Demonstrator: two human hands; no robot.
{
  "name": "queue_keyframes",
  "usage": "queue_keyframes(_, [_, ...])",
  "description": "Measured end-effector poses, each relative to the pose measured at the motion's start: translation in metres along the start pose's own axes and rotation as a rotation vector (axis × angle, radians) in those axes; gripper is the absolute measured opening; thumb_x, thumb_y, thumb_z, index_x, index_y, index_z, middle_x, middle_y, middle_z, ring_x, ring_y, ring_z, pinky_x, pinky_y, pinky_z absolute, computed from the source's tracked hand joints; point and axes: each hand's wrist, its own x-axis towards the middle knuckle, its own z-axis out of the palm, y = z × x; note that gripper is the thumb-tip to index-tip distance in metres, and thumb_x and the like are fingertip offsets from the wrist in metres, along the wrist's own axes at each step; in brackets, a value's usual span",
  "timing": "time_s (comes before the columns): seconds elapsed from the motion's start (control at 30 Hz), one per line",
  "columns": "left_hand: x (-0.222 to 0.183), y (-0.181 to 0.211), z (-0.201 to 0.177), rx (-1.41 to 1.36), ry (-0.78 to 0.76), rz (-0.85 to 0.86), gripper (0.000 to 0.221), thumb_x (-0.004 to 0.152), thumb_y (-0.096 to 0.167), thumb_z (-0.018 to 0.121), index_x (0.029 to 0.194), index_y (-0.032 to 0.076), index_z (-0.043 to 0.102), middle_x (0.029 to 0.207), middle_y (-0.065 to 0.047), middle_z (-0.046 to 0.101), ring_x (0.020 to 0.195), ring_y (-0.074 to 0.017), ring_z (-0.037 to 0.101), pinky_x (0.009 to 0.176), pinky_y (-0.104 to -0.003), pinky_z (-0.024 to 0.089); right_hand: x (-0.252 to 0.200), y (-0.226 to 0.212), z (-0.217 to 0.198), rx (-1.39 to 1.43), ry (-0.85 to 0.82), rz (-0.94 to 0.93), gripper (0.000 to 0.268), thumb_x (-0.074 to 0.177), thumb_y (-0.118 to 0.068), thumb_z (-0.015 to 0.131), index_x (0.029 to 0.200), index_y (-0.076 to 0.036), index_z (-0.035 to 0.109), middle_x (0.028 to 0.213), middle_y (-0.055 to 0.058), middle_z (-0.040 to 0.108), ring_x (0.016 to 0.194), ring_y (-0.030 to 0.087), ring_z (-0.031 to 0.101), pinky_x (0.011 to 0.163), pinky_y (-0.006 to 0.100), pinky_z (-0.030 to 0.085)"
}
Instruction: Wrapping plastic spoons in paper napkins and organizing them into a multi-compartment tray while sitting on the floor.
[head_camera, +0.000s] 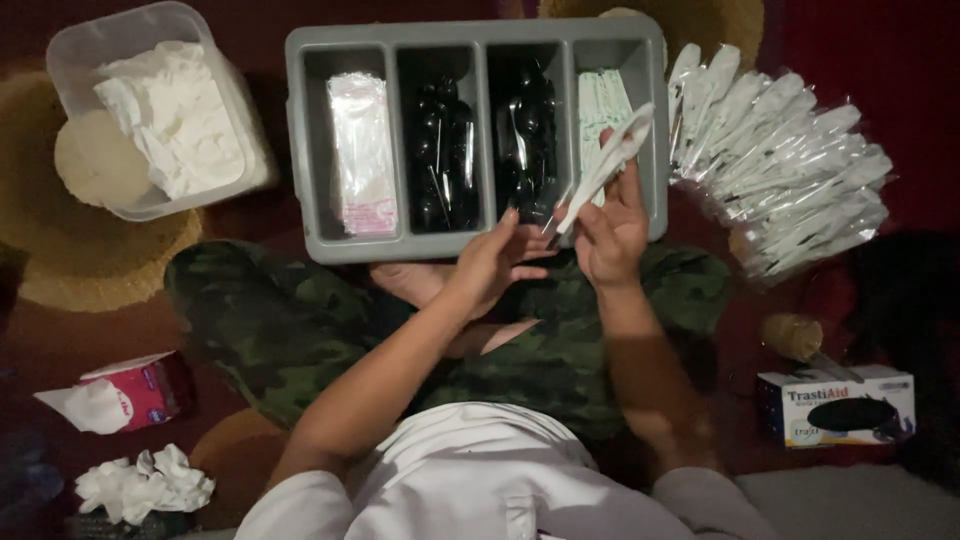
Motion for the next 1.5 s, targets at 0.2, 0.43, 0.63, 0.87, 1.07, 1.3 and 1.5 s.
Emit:
queue_keyframes(0.2, [0.005,0.016,0.019,-0.068,0.043,0.229,0.030,0.095,0.018,0.075,0.118,0.000,0.069,0.112,-0.017,0.076,0.098,-0.0248,0.076,0.076,-0.031,0.063,-0.012,-0.011,0.025,-0.115,-0.043,-0.108,0.083,0.096,0.005,0.067,0.164,-0.013,0.024,0.165,0.015,0.039,0.123,0.031,0.064,0.094,0.049,0.067])
queue_keyframes(0.43, [0.017,0.024,0.008,-0.091,0.043,0.271,0.039,0.085,0.007,0.083,0.118,-0.001,0.064,0.099,-0.015,0.078,0.088,-0.0272,0.078,0.073,-0.039,0.067,-0.015,-0.002,0.015,-0.187,-0.139,-0.149,0.089,0.094,0.010,0.068,0.164,-0.007,0.017,0.167,0.024,0.027,0.109,0.044,0.069,0.078,0.056,0.068])
queue_keyframes(0.63, [0.026,0.036,-0.002,0.031,0.074,0.203,0.039,0.082,0.004,0.085,0.117,-0.001,0.070,0.094,-0.016,0.078,0.084,-0.0231,0.078,0.074,-0.037,0.067,-0.016,0.005,0.014,-0.294,-0.097,-0.141,0.089,0.091,0.012,0.071,0.162,-0.002,0.020,0.163,0.028,0.032,0.107,0.044,0.070,0.081,0.055,0.068])
queue_keyframes(0.87, [0.038,0.065,-0.015,0.304,0.221,0.334,0.029,0.080,0.010,0.091,0.105,0.004,0.078,0.085,-0.010,0.078,0.076,-0.0173,0.075,0.065,-0.029,0.066,-0.007,0.006,0.008,-0.379,-0.096,-0.094,0.084,0.094,0.015,0.068,0.163,-0.004,0.024,0.165,0.018,0.031,0.101,0.040,0.072,0.077,0.052,0.069])
queue_keyframes(1.07, [0.043,0.088,-0.026,0.315,0.303,0.429,0.029,0.079,0.011,0.092,0.101,0.002,0.076,0.081,-0.014,0.076,0.072,-0.0205,0.076,0.057,-0.027,0.063,-0.006,-0.001,0.014,-0.495,-0.131,0.171,0.074,0.099,0.010,0.065,0.161,-0.005,0.026,0.164,0.019,0.032,0.104,0.034,0.071,0.082,0.039,0.068])
queue_keyframes(1.3, [0.031,0.107,-0.017,0.303,0.370,0.512,0.031,0.079,0.012,0.093,0.101,0.001,0.075,0.079,-0.014,0.075,0.056,-0.0151,0.065,0.047,-0.024,0.054,-0.015,-0.003,0.025,-0.526,-0.288,0.351,0.076,0.088,0.004,0.077,0.155,-0.010,0.044,0.158,0.011,0.047,0.100,0.022,0.073,0.078,0.033,0.066])
queue_keyframes(1.5, [0.028,0.105,-0.017,0.346,0.387,0.555,0.028,0.077,0.010,0.094,0.099,0.003,0.077,0.079,-0.013,0.076,0.058,-0.0137,0.068,0.045,-0.021,0.050,-0.014,-0.005,0.028,-0.591,-0.447,0.305,0.069,0.094,0.001,0.072,0.156,-0.008,0.043,0.161,0.018,0.040,0.097,0.027,0.075,0.073,0.039,0.064])
